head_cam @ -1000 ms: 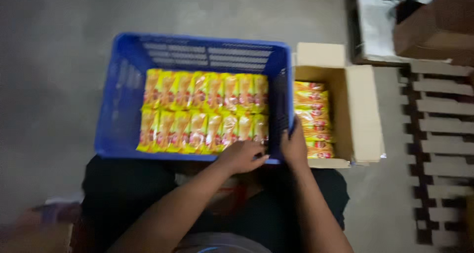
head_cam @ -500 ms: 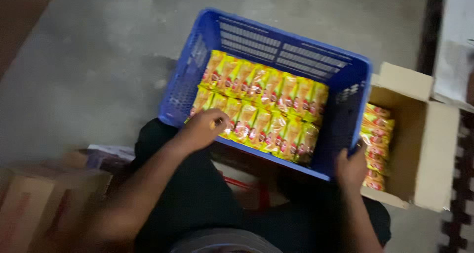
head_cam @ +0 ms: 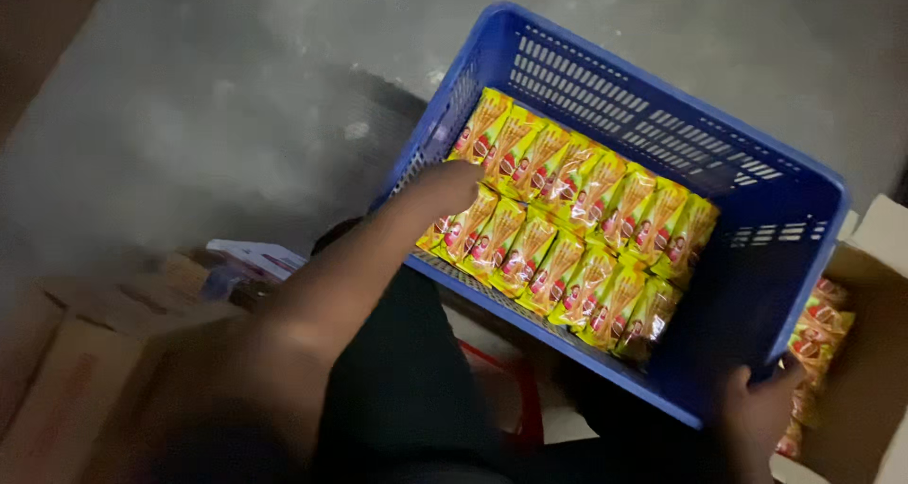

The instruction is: The person transfers yellow snack packets from a cardboard box into a blue plastic basket. They pick up packets one by one or in small groups and place them into the basket, arranging them in rows.

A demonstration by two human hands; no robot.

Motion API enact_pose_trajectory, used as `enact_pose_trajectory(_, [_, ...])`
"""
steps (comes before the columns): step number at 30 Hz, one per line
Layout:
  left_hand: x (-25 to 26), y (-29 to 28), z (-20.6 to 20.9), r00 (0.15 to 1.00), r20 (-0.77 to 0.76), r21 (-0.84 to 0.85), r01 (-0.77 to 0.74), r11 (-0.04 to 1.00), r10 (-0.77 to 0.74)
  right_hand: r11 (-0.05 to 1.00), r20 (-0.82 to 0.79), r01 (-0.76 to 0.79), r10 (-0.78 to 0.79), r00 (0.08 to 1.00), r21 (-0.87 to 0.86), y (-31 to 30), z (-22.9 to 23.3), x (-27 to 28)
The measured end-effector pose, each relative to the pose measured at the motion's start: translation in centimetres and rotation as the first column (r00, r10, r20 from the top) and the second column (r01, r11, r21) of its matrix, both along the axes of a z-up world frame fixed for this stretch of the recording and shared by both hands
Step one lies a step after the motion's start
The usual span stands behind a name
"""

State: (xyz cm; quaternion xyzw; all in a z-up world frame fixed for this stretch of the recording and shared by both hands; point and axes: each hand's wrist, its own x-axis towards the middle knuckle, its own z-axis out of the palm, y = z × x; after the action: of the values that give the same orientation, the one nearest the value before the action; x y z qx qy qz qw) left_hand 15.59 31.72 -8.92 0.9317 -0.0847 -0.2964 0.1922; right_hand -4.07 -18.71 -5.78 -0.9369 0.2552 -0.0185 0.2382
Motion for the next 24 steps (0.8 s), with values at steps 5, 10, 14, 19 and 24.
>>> enact_pose_trajectory(5, [3.1, -0.9, -11.2, 0.996, 0.049, 0.316, 0.056, 0.947, -0.076, 0.988, -0.029, 0.059, -0.064, 0.998, -0.144, -4.0, -5.7, -0.3])
enact_pose_trajectory(10, [2.6, -1.2, -15.4, 0.986, -0.150, 0.432, -0.006, 0.902, 0.079, 1.000, 0.316, -0.004, 0.007, 0.949, -0.011, -7.4, -12.4, -1.3])
enact_pose_trajectory(14, [2.3, -1.5, -18.9, 0.973, 0.176, 0.366, -0.204, 0.908, 0.148, 0.997, 0.301, -0.062, 0.071, 0.951, -0.039, -7.6, -13.7, 1.0])
enact_pose_trajectory(19, [4.2, -1.5, -18.5, 0.889, -0.254, 0.458, -0.236, 0.857, 0.381, 0.992, 0.283, -0.102, 0.120, 0.951, -0.077, -8.3, -13.9, 1.3])
enact_pose_trajectory(24, [3.9, -2.4, -19.4, 0.864, 0.059, 0.332, -0.489, 0.807, 0.500, 0.985, 0.260, -0.121, 0.149, 0.954, -0.120, -9.3, -13.7, -0.7])
